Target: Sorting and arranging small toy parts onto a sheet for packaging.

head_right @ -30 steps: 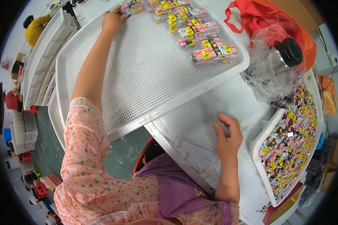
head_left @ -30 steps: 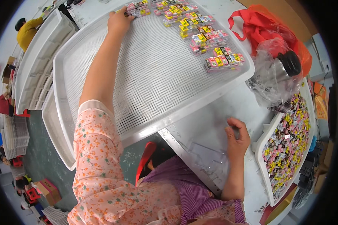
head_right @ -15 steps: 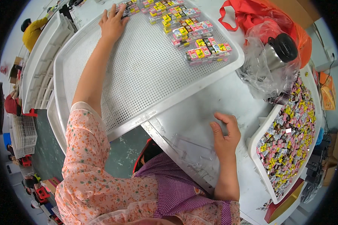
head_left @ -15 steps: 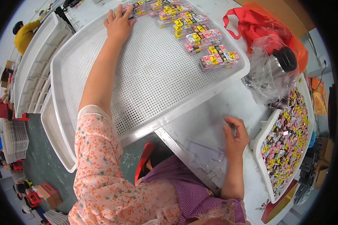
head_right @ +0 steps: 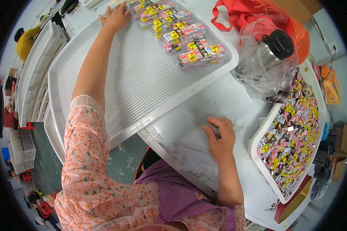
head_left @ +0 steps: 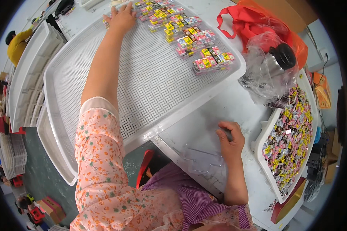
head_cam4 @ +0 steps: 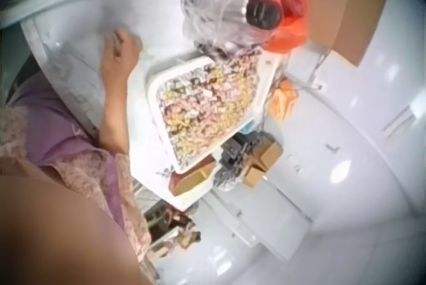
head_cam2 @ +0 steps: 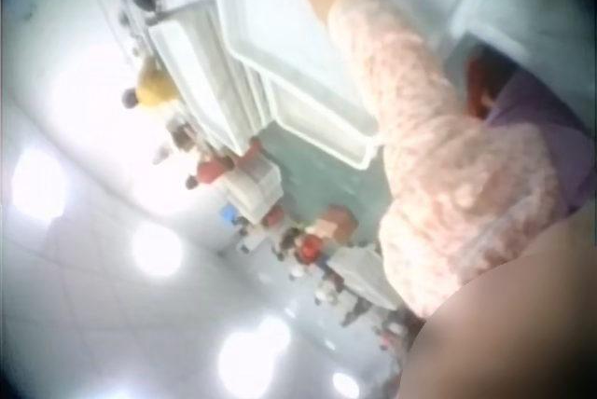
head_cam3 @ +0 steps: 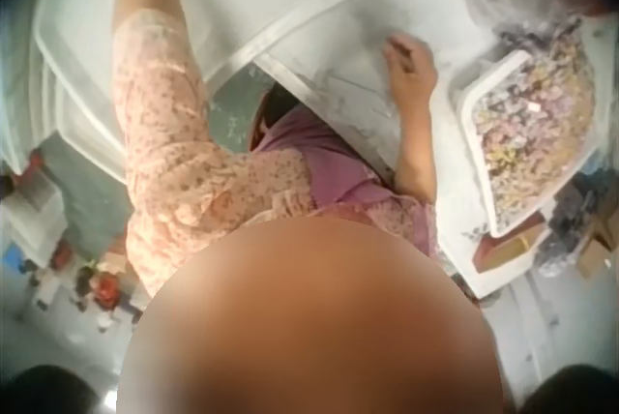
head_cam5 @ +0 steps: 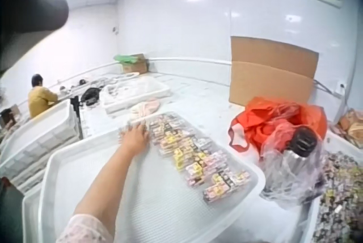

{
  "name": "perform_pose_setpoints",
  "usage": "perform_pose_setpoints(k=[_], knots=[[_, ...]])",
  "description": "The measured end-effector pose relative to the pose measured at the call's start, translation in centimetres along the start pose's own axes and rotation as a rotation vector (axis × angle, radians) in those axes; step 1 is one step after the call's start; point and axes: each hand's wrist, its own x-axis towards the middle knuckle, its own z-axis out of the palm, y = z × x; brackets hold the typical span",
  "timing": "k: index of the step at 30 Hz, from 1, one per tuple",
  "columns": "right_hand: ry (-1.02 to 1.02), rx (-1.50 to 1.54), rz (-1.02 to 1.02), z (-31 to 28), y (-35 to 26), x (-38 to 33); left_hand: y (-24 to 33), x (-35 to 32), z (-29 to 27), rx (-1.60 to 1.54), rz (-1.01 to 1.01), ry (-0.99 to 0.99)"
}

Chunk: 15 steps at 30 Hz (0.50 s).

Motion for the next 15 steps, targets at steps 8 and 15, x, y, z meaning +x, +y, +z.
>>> perform_pose_setpoints(k=[8, 15], knots=[[-0.004, -0.018, 0.014, -0.1, -0.5, 0.1, -0.8, 0.3, 1.0, 0.745, -0.322, -0.092], [0.049, 0.036, -0.013, 0.0, -0.4, 0.0, 5.3, -0.9, -2.2, 0.499, -0.41, 0.017]])
